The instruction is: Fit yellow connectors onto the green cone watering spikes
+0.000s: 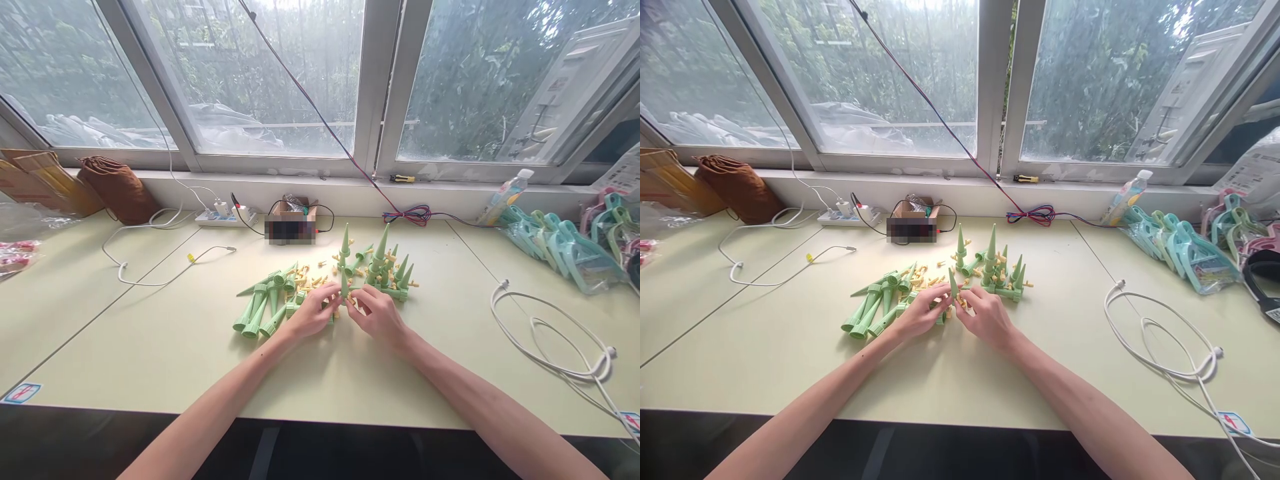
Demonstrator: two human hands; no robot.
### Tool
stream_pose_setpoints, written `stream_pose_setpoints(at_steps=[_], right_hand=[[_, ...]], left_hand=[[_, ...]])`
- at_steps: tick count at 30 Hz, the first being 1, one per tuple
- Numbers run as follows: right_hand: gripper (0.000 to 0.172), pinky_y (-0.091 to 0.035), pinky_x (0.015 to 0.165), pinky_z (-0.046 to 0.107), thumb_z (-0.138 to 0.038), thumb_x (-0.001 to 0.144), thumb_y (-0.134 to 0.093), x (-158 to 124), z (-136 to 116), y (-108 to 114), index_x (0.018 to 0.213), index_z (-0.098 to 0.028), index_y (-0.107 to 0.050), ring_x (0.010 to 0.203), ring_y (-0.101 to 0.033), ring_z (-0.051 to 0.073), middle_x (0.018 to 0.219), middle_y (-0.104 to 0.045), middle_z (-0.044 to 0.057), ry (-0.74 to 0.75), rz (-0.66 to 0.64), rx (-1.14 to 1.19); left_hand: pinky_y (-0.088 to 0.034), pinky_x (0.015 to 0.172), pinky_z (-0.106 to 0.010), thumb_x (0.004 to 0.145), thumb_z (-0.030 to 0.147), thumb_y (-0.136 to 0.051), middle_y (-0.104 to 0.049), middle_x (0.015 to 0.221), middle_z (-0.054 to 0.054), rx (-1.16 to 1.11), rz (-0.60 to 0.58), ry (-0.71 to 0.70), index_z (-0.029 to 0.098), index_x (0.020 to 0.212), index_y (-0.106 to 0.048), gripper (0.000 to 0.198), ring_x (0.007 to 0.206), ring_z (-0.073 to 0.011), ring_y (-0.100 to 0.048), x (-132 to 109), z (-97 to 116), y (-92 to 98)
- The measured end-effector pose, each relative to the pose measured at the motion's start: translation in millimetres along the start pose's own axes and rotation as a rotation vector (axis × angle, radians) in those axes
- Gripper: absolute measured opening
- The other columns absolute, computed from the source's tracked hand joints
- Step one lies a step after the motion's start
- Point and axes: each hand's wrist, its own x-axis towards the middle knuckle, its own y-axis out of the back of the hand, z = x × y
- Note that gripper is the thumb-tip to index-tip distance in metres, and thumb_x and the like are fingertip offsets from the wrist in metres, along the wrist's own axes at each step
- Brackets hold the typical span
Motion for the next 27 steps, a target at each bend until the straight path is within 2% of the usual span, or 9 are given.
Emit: stream_pose_setpoints(at_steps=[8,12,16,22,27], right_hand=[[0.012,-0.036,0.051,0.026,-0.026,0.094,-0.055,-3.1,-0.3,-3.1,0.087,-0.022,-0.064,0.051,-0.043,0.012,0.072,-0.053,0.002,0.028,0.001,-0.026],[0.012,-0.038,0.051,0.025,-0.026,0.095,-0.054,-4.1,-0.2,-4.7,0.088,-0.021,-0.062,0.051,-0.042,0.011,0.073,-0.053,0.001,0.071,0.030,-0.023],[0.015,-0.040,0.051,0.023,-0.024,0.097,-0.051,-4.1,-2.7,-5.2,0.085,-0.020,-0.060,0.052,-0.043,0.010,0.074,-0.051,0.000,0.126,0.025,-0.001],[0.018,-0.042,0.052,0.023,-0.022,0.098,-0.049,-4.8,-5.3,-4.7,0.083,-0.020,-0.058,0.053,-0.044,0.010,0.074,-0.050,0.000,0.132,-0.002,0.000],[0.019,-0.043,0.053,0.023,-0.022,0.099,-0.048,-5.4,-4.3,-4.6,0.083,-0.019,-0.058,0.055,-0.045,0.011,0.076,-0.051,0.001,0.126,-0.020,0.012]], left_hand=[[-0.049,0.074,-0.026,0.097,0.026,-0.048,-0.068,0.093,-0.005,0.019,0.014,0.010,0.021,0.124,-0.064,0.032,0.082,-0.0167,-0.060,-1.9,-5.6,-1.6],[-0.049,0.074,-0.027,0.099,0.029,-0.046,-0.068,0.098,-0.007,0.024,0.005,0.015,0.020,0.126,-0.063,0.033,0.084,-0.0173,-0.060,-2.2,-7.5,-1.6],[-0.049,0.076,-0.028,0.100,0.031,-0.045,-0.068,0.098,-0.007,0.026,-0.003,0.003,0.020,0.120,-0.066,0.031,0.084,-0.0182,-0.059,-2.2,-9.3,-1.6],[-0.046,0.071,-0.026,0.099,0.028,-0.046,-0.066,0.086,-0.005,0.034,0.010,-0.017,0.017,0.098,-0.071,0.028,0.078,-0.0166,-0.055,-1.5,-7.7,-1.4],[-0.045,0.071,-0.026,0.099,0.028,-0.046,-0.066,0.087,-0.005,0.029,0.012,-0.011,0.017,0.101,-0.071,0.028,0.078,-0.0165,-0.055,-1.7,-5.8,-1.4]])
